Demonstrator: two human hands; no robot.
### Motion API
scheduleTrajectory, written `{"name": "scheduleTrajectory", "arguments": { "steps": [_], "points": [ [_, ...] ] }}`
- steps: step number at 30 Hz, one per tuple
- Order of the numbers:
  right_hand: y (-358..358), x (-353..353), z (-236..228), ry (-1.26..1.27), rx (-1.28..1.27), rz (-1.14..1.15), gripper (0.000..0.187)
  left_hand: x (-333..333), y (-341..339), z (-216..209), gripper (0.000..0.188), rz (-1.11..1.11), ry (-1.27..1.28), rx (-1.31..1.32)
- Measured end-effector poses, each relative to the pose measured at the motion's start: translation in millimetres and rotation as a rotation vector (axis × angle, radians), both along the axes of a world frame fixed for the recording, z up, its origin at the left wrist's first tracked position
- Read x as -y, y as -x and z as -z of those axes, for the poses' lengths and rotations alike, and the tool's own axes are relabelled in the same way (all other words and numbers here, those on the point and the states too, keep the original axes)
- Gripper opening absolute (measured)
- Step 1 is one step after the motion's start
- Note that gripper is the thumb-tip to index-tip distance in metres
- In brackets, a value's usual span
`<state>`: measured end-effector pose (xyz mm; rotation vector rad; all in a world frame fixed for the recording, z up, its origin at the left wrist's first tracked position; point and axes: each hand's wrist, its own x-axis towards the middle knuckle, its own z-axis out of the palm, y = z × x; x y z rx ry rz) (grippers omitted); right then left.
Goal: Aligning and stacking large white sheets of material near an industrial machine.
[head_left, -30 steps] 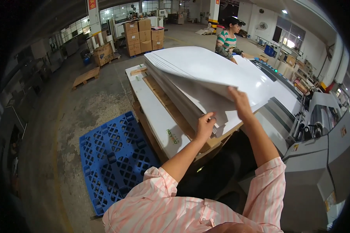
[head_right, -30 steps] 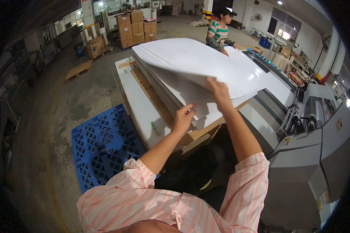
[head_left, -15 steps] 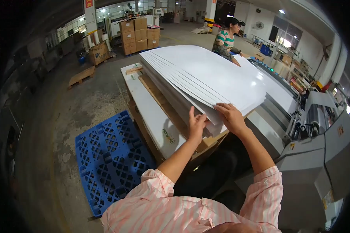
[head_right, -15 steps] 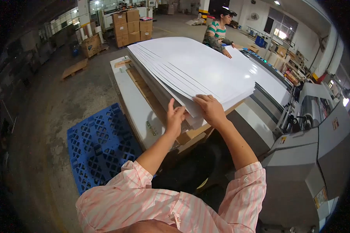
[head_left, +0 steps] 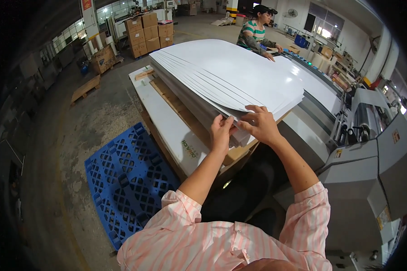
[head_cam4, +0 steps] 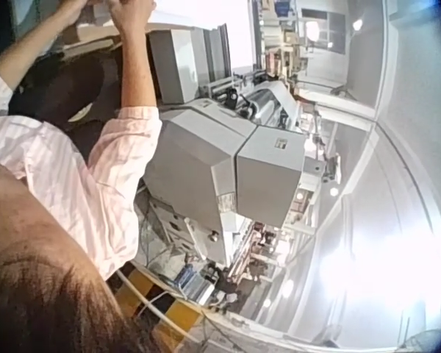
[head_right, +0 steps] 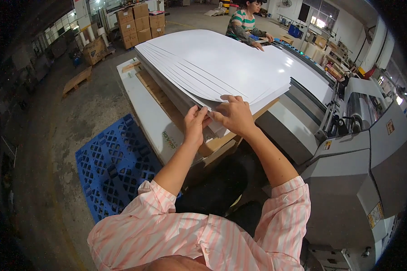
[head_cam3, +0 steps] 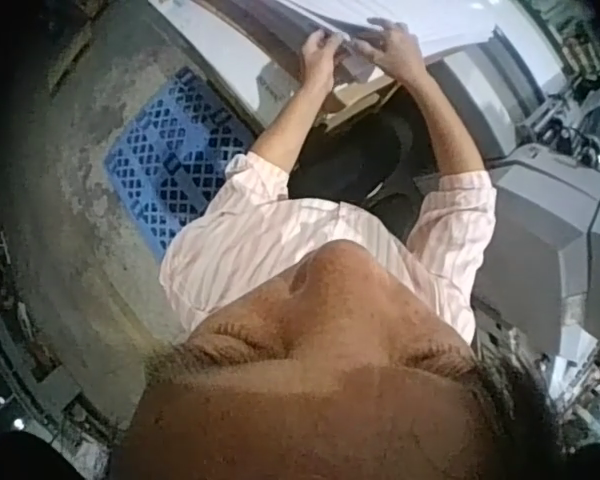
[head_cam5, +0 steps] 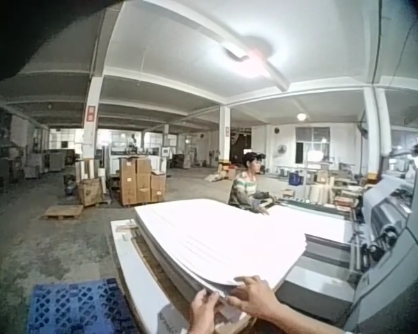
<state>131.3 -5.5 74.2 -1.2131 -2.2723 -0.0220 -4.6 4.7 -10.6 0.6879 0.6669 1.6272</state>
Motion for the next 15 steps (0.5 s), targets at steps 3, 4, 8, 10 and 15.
{"name": "scheduleTrajectory", "arguments": {
  "steps": [3,4,8,10,15],
  "points": [
    [5,0,-3,-0.054,0.060,0.053,0.023,1,2,-1,0.044,-0.003,0.014,0.010],
    [6,-1,-5,-0.107,0.075,0.093,0.021,1,4,0,0.043,0.029,0.008,0.044],
    [5,-11,-13,-0.517,0.105,0.112,0.013,2,5,1,0.030,0.046,-0.065,0.069],
    [-3,-15,-9,-0.482,0.053,0.063,0.012,-1,5,-2,0.029,0.054,-0.049,0.096],
    [-4,-23,2,-0.341,-0.015,-0.111,0.024,-4,6,-2,0.032,0.023,0.008,0.034]
  ]
}}
